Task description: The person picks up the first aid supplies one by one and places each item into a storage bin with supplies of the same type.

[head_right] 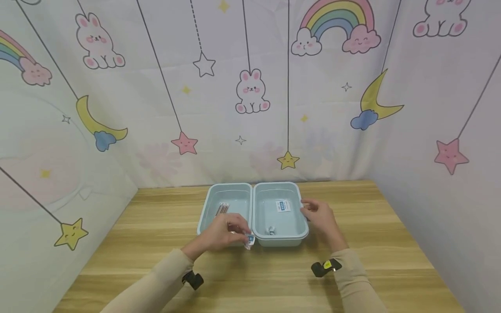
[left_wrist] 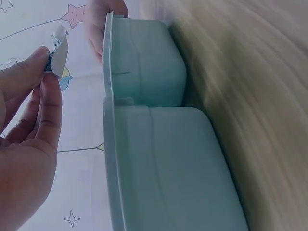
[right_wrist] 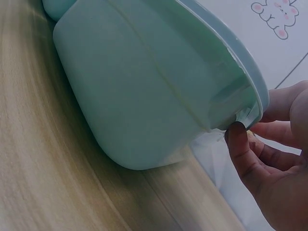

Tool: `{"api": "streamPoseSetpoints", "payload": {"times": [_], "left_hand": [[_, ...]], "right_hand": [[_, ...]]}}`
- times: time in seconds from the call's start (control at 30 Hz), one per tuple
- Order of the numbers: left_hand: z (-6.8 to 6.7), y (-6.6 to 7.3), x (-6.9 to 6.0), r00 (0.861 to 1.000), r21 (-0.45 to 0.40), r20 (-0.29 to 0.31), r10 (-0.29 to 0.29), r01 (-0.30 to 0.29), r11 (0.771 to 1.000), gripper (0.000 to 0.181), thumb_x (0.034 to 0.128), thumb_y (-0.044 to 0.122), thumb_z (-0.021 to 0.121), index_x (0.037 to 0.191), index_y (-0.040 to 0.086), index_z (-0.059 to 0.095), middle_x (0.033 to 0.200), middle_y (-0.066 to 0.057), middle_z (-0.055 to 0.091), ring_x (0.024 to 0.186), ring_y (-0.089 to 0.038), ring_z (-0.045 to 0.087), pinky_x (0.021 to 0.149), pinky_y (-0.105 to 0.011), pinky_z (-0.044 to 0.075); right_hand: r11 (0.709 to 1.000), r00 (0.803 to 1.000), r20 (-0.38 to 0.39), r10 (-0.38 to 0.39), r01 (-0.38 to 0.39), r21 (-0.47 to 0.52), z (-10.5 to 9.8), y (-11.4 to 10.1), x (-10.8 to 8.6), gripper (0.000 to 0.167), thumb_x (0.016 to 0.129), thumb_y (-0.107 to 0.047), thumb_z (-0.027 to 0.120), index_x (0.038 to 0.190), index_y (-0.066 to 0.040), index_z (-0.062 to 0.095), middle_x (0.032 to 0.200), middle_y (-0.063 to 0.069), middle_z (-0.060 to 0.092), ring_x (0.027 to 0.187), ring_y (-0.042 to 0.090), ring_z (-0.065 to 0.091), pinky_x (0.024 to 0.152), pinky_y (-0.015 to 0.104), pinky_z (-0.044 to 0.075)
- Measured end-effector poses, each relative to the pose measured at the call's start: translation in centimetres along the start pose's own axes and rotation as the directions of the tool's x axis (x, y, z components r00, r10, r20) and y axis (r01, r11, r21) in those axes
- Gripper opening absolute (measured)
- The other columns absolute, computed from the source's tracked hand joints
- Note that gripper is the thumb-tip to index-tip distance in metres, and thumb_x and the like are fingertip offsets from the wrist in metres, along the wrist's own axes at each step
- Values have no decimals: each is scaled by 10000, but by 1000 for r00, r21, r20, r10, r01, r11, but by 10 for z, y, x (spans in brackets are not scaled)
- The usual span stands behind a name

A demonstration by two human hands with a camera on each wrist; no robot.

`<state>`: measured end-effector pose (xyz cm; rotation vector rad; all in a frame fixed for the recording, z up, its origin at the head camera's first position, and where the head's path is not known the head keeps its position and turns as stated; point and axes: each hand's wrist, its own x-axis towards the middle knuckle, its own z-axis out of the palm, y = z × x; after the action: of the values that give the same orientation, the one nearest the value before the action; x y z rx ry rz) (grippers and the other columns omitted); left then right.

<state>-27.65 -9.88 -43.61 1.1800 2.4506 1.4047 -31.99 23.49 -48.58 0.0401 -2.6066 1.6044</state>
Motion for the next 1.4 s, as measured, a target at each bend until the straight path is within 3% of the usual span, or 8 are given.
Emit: {"api": "streamPoseSetpoints", "payload": {"times": [0.5, 0.97, 1.17, 1.4], "left_hand": [[-2, -8, 30, 990, 31, -121, -68, 72, 997, 135, 796, 96, 798, 924, 96, 757, 918, -7, 704, 833, -74, 641, 793, -183, 570], [2, -14, 48, 970, -26, -161, -183, 181, 983, 114, 819, 174, 789, 930, 167, 763, 927, 33, 699, 853, -90, 655, 778, -200, 572], [4, -20, 55, 967, -43, -183, -180, 175, 984, 109, 820, 157, 789, 927, 150, 764, 920, 20, 704, 842, -88, 659, 766, -199, 572], [10, -26, 55, 951, -72, -244, -190, 178, 981, 209, 838, 121, 766, 1041, 79, 739, 1027, -57, 720, 924, -165, 681, 792, -183, 566]], "right_hand": [[1000, 1000, 3, 7, -8, 15, 1, -2, -1, 396, 940, -174, 644, 1300, -16, 598, 1086, 193, 656, 914, 173, 617, 781, 294, 596], [1000, 1000, 2, 5, -5, 11, 1, -3, -2, 380, 940, -154, 639, 1291, -12, 603, 1068, 188, 655, 893, 163, 609, 772, 283, 593], [1000, 1000, -1, -6, 6, 13, 2, -2, -1, 377, 934, -150, 647, 1283, -13, 608, 1053, 187, 660, 880, 161, 613, 755, 273, 590], [1000, 1000, 15, 5, -6, 10, 4, -2, -3, 395, 944, -177, 643, 1304, -22, 595, 1099, 199, 655, 925, 185, 618, 789, 301, 593]]}}
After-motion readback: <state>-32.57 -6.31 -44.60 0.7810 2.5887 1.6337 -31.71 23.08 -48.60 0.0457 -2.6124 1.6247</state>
